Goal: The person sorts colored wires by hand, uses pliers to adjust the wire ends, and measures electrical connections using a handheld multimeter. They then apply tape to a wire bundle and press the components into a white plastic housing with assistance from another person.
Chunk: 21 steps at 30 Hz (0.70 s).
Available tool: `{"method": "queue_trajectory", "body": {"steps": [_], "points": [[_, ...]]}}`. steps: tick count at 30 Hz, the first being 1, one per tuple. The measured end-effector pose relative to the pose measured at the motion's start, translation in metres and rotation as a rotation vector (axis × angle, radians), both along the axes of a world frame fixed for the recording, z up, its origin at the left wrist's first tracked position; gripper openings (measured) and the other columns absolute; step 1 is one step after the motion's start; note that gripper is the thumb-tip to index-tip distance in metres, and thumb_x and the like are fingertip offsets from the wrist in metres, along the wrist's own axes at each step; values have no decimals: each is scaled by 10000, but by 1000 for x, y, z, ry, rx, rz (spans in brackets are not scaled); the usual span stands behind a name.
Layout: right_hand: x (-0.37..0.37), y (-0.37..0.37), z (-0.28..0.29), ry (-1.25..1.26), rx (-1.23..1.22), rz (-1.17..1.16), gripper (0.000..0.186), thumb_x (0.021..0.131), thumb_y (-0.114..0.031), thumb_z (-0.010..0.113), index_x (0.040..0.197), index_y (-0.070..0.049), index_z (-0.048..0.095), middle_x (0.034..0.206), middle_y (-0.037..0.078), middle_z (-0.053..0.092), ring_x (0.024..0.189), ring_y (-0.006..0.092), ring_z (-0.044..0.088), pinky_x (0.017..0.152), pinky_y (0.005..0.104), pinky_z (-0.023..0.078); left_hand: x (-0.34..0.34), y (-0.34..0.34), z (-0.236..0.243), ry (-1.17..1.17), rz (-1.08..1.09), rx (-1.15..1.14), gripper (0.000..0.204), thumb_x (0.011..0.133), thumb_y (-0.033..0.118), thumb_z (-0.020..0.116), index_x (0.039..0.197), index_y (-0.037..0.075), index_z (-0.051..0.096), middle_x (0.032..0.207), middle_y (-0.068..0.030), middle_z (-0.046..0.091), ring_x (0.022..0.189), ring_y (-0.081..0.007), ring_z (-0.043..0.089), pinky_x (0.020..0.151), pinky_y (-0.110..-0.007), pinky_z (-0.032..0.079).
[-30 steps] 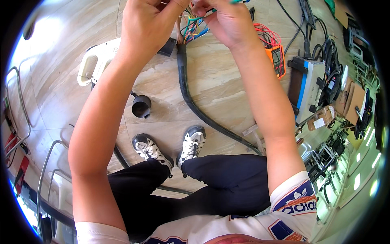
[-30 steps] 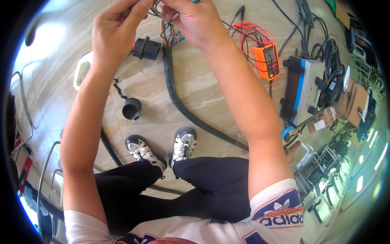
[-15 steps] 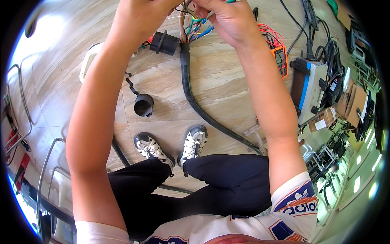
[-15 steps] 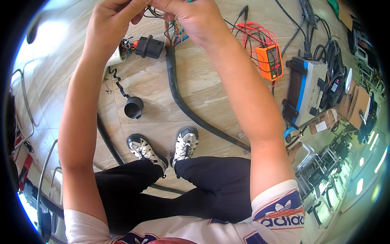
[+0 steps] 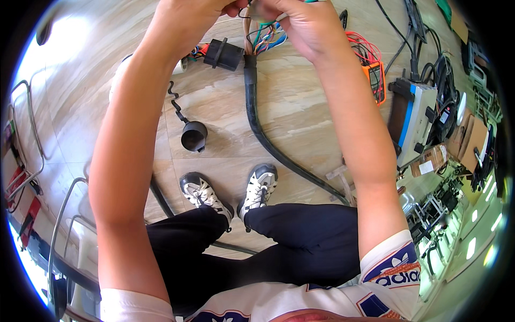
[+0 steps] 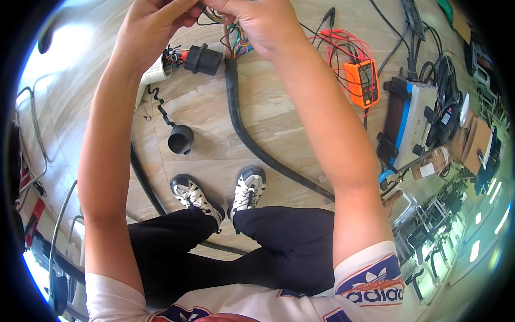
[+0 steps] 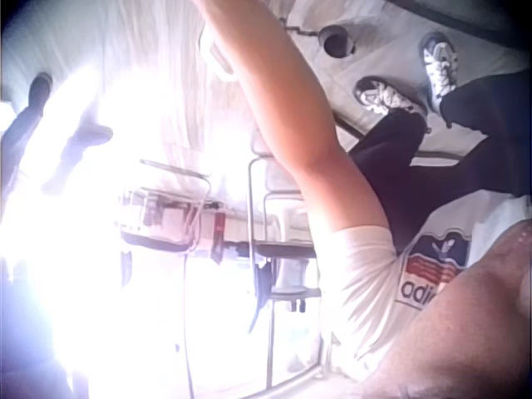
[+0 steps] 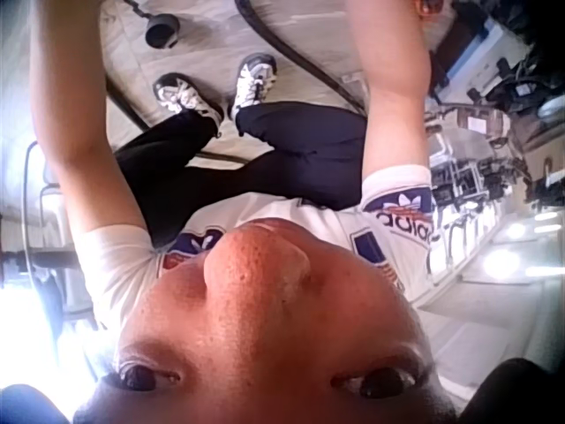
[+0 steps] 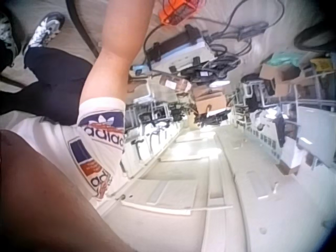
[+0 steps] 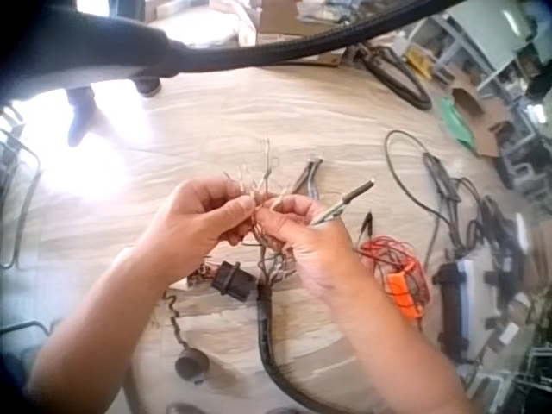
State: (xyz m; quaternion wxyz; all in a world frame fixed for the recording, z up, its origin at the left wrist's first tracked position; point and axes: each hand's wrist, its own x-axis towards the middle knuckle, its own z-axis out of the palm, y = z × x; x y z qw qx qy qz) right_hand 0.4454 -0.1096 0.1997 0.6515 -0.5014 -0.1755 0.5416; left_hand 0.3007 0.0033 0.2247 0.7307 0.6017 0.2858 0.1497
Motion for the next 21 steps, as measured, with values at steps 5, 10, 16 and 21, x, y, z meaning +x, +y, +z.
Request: {"method": "queue_trajectory", "body": {"steps": [5, 10, 16, 21], "points": [[12, -10, -6, 81, 76, -39, 122, 891, -135, 697, 958, -41, 657, 804, 27, 662, 765, 131, 620, 741, 257, 497, -1, 1, -15, -93, 27, -168, 196, 980, 190, 589, 982, 2, 646, 802, -17, 613, 701, -88, 548, 647, -225, 453], [41, -47, -7, 264, -111, -255, 151, 924, -154, 664, 1001, -26, 640, 934, 49, 657, 770, 143, 624, 765, 281, 518, -3, -3, -22, -154, 54, -258, 205, 988, 201, 578, 1022, 10, 643, 851, -29, 625, 745, -92, 560, 658, -224, 462], [58, -112, -41, 408, -205, -218, 254, 966, -223, 560, 1112, -16, 546, 1064, 164, 653, 982, 301, 639, 916, 437, 529, 4, -17, -22, -89, -63, -243, 247, 1015, 238, 527, 1019, 15, 634, 938, -69, 669, 837, -122, 653, 693, -236, 528], [20, -162, -52, 800, -291, 192, 437, 958, -407, 589, 1221, -58, 571, 1118, 166, 669, 978, 263, 655, 881, 400, 521, 11, -25, -12, -60, -104, -309, 265, 1020, 238, 514, 1056, -3, 617, 948, -96, 690, 842, -152, 690, 708, -261, 573]]}}
